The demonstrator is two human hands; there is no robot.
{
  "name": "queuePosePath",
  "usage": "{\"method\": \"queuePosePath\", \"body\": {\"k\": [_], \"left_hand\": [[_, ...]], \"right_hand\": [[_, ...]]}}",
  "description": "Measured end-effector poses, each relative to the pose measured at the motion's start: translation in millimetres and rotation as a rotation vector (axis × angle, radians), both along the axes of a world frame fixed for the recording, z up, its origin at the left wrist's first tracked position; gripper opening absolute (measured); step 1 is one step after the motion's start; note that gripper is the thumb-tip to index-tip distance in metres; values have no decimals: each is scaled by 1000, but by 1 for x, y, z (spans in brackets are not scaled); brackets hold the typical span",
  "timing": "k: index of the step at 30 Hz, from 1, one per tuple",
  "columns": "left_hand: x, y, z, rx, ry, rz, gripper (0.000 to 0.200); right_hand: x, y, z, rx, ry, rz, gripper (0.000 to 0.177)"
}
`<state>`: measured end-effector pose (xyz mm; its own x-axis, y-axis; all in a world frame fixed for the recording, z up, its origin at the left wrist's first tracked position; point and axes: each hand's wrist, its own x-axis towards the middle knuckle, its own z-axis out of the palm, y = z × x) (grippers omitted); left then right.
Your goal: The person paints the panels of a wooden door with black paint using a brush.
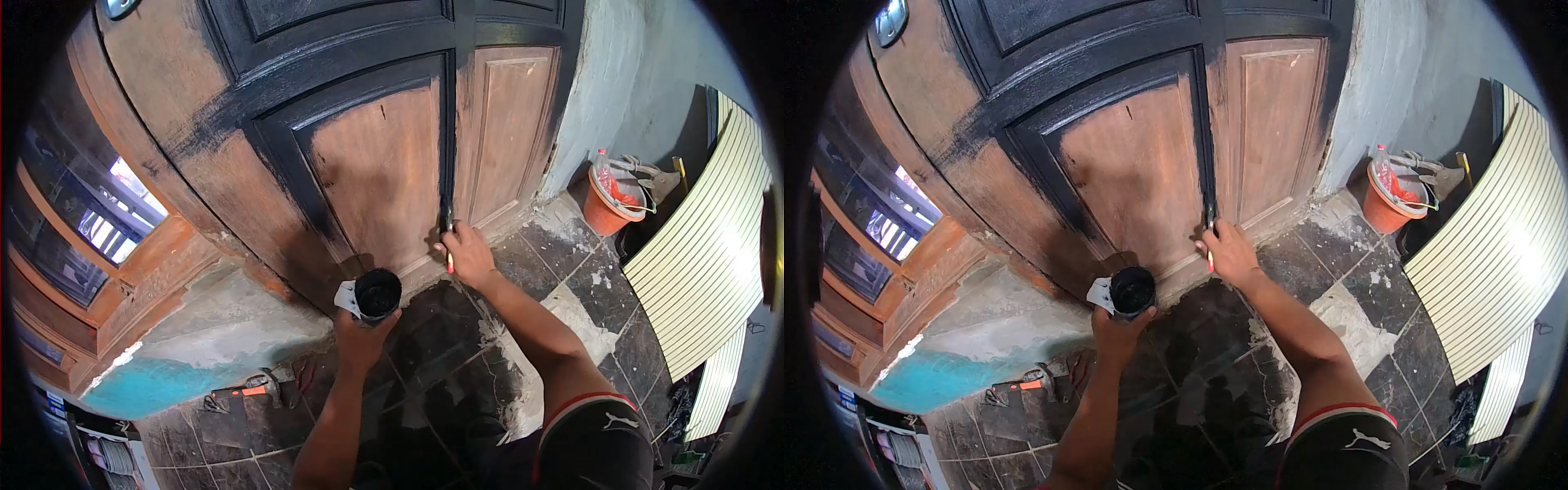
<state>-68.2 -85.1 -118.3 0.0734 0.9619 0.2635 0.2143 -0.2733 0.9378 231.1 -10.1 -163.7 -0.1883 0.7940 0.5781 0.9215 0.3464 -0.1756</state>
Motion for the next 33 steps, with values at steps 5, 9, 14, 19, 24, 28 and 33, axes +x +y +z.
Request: {"method": "queuePosePath", "body": {"k": [5, 9, 14, 19, 24, 28, 33], "left_hand": [[2, -3, 5, 5, 2, 4, 68], [1, -3, 6, 4, -25, -17, 70], [-1, -1, -4, 20, -30, 25, 71], [-1, -5, 3, 15, -16, 3, 71], [-5, -5, -1, 55, 50, 35, 67], [-6, -5, 3, 22, 23, 36, 66], [-9, -1, -8, -24, 36, 38, 72]], "right_hand": [[-13, 4, -63, -366, -218, -113, 35], [-29, -4, -61, -353, -232, -83, 37], [-29, 4, -44, -244, -19, -139, 28], [-18, 12, -123, -417, 98, 27, 33], [-18, 0, -118, -532, 116, -25, 38], [-19, 5, -113, -506, 28, -63, 34], [-22, -7, -106, -423, -93, -100, 32]]}}
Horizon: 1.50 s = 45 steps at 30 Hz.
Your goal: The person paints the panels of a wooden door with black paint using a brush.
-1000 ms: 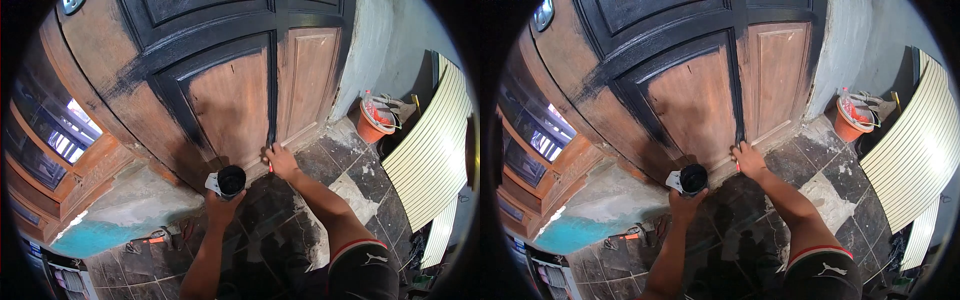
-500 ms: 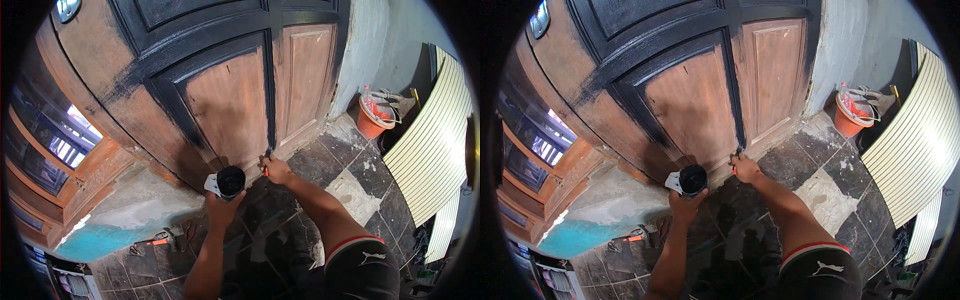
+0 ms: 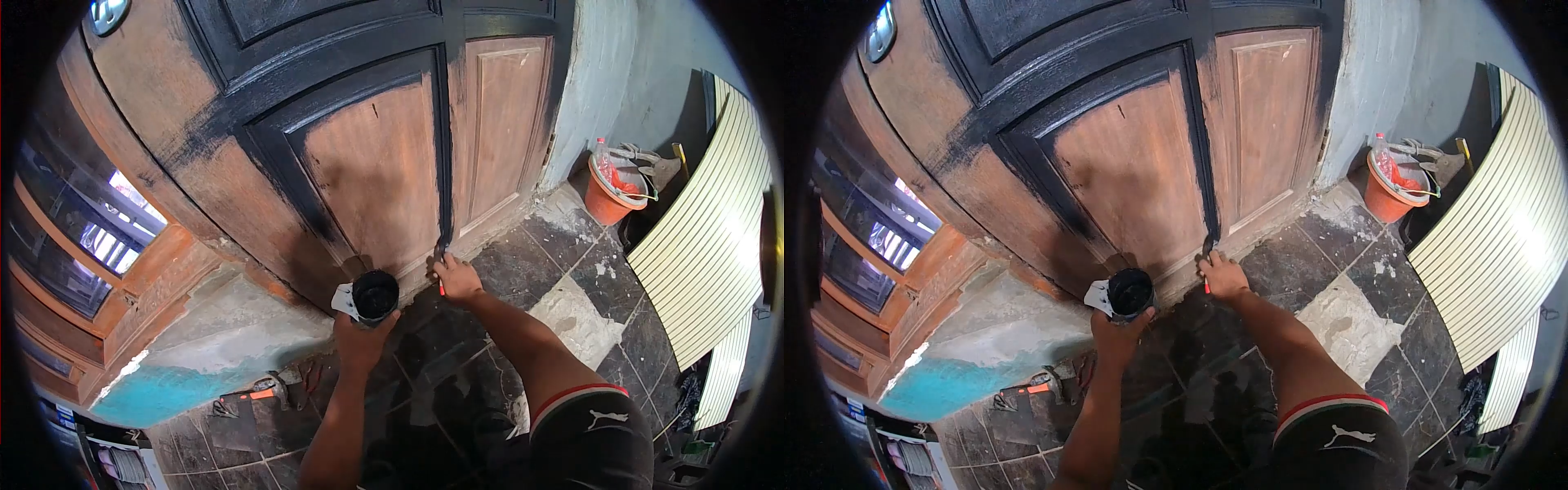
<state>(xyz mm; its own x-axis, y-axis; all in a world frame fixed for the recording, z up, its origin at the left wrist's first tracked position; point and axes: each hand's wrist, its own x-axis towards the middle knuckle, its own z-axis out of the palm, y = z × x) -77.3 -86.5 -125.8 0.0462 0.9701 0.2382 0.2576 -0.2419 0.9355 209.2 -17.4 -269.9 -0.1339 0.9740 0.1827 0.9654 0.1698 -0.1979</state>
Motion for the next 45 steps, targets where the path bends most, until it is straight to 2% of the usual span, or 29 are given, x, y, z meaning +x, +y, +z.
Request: {"method": "queuePosePath", "body": {"k": [3, 6, 9, 12, 15, 18, 21, 24, 27, 30, 33, 36, 39, 42, 45], "left_hand": [[2, -2, 10, 21, 22, 9, 74], [3, -1, 7, 48, -3, 5, 74], [3, 0, 4, 52, -19, 15, 73], [1, -1, 5, -5, -18, -1, 71], [3, -1, 5, 14, -16, 3, 70], [4, -2, 8, 29, -26, -7, 69], [4, -1, 4, 24, -20, -5, 68], [4, -3, 9, 15, -3, 5, 67], [4, -4, 11, 1, 35, 20, 66], [3, -2, 6, -14, 18, 1, 65], [4, -3, 11, 19, 4, 3, 63], [7, -5, 10, 25, 4, 12, 62], [5, -4, 5, -14, -13, 11, 63], [5, -4, 8, -38, 24, 10, 63], [6, -4, 8, -3, -6, -3, 64]], "right_hand": [[3, -1, 15, 83, 59, 21, 32], [-1, 3, -2, -25, 153, -87, 31], [-3, 2, -9, -86, 92, -74, 30], [-6, 3, -7, 85, 134, -71, 31], [-13, 6, 1, -95, 181, -191, 30], [-16, 0, 5, 29, 186, -72, 30], [-17, 4, 4, 36, 266, -156, 30], [-18, 3, 16, 79, 187, -134, 32], [-21, 4, 40, 104, 248, -116, 31], [-23, 16, 25, -53, 281, -255, 32], [-26, 10, 33, 82, 246, -133, 32], [-27, 9, 50, 83, 340, -135, 32], [-30, 21, 37, -45, 260, -154, 31], [-33, 26, 28, 74, 337, -217, 29], [-28, 24, 17, 57, 356, -230, 28]]}}
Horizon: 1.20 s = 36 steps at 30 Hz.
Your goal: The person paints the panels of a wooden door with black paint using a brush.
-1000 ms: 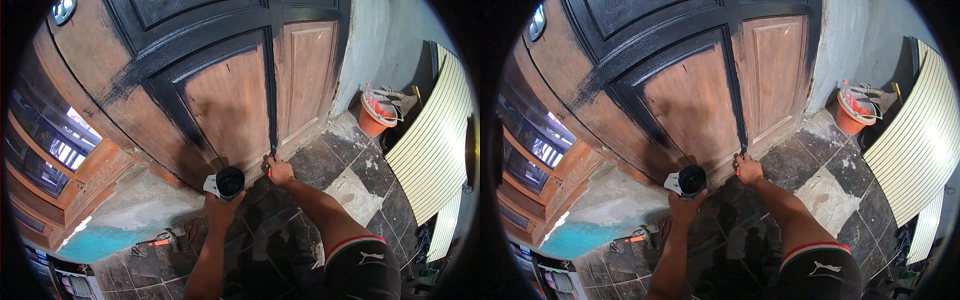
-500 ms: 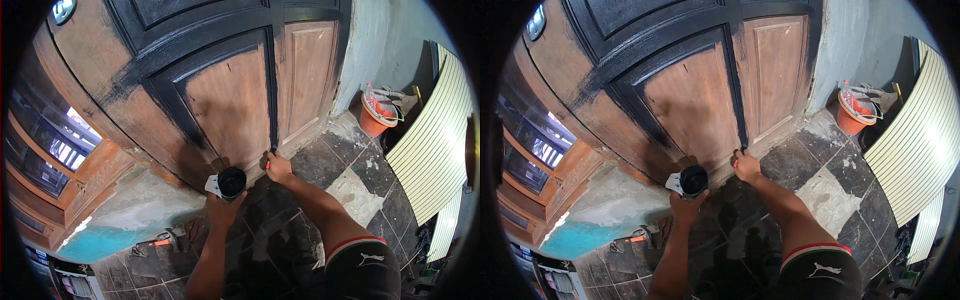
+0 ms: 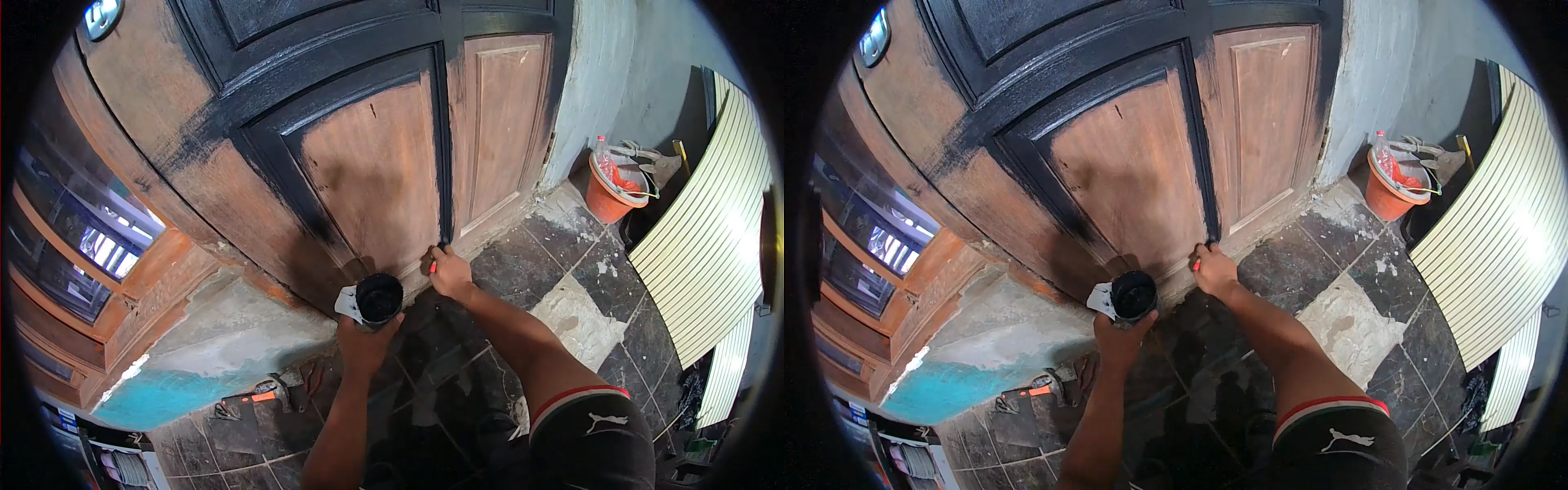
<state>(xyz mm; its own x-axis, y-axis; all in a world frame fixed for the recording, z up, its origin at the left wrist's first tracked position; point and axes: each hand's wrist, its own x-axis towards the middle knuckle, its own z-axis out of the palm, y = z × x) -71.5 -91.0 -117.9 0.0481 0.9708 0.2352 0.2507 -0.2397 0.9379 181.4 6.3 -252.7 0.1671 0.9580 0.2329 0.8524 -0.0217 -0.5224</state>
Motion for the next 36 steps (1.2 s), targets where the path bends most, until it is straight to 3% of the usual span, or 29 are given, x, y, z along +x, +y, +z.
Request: {"method": "queuePosePath", "body": {"k": [12, 17, 26, 30, 36], "left_hand": [[0, 3, -4, -5, 0, 0, 64], [1, 3, -8, -44, 25, 10, 65], [2, 2, -6, -33, 38, 24, 71], [2, 2, -2, 3, 4, -8, 73], [4, 3, 0, 47, -22, -40, 68]], "right_hand": [[13, -9, -16, 72, 65, 156, 21], [16, -8, -30, -25, 60, 53, 25], [25, -18, -10, -32, -33, 138, 22], [35, -1, 35, 41, -98, 116, 21], [46, 6, 197, 377, -208, 233, 20]]}}
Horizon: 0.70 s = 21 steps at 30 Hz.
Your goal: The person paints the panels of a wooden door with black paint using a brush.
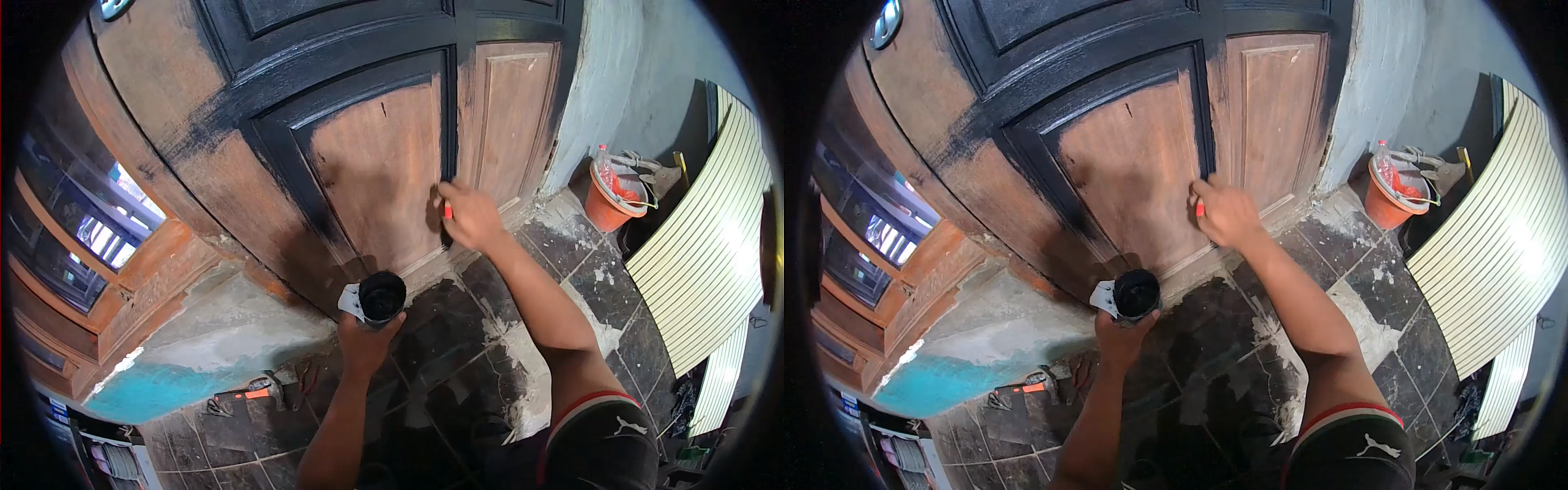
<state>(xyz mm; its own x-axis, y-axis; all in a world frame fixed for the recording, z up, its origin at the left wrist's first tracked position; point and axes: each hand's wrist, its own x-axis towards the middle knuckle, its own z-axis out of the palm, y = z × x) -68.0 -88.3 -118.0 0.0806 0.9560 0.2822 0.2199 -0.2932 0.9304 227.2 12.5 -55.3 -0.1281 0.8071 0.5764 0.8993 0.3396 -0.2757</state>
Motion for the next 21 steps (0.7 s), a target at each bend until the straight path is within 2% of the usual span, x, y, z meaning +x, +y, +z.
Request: {"method": "queuePosePath", "body": {"k": [2, 5, 10, 12, 14, 16, 18, 20, 21], "left_hand": [[1, -1, -2, 5, -29, 3, 68], [1, -3, 0, -32, -21, -20, 68], [5, -6, 10, 21, -119, -33, 65], [5, -4, 8, 53, -130, -29, 65], [2, -2, 5, 74, -86, -14, 65], [4, -4, 14, 20, -166, -49, 67], [7, -2, 18, 10, -203, -57, 68], [7, -1, 18, 28, -175, -55, 70], [9, -2, 21, 36, -177, -50, 70]], "right_hand": [[-11, -6, 40, 102, -28, -72, 21], [-7, -2, 26, 290, -89, -63, 22], [1, -11, -91, -173, -54, 66, 25], [10, -10, -93, -309, -58, 92, 27], [19, -2, -57, -376, -54, 76, 30], [33, 15, 2, -185, -48, 184, 28], [31, 20, 74, 79, 1, 203, 12], [14, 6, 143, 191, -40, 78, 11], [9, 0, 160, 273, -49, 50, 12]]}}
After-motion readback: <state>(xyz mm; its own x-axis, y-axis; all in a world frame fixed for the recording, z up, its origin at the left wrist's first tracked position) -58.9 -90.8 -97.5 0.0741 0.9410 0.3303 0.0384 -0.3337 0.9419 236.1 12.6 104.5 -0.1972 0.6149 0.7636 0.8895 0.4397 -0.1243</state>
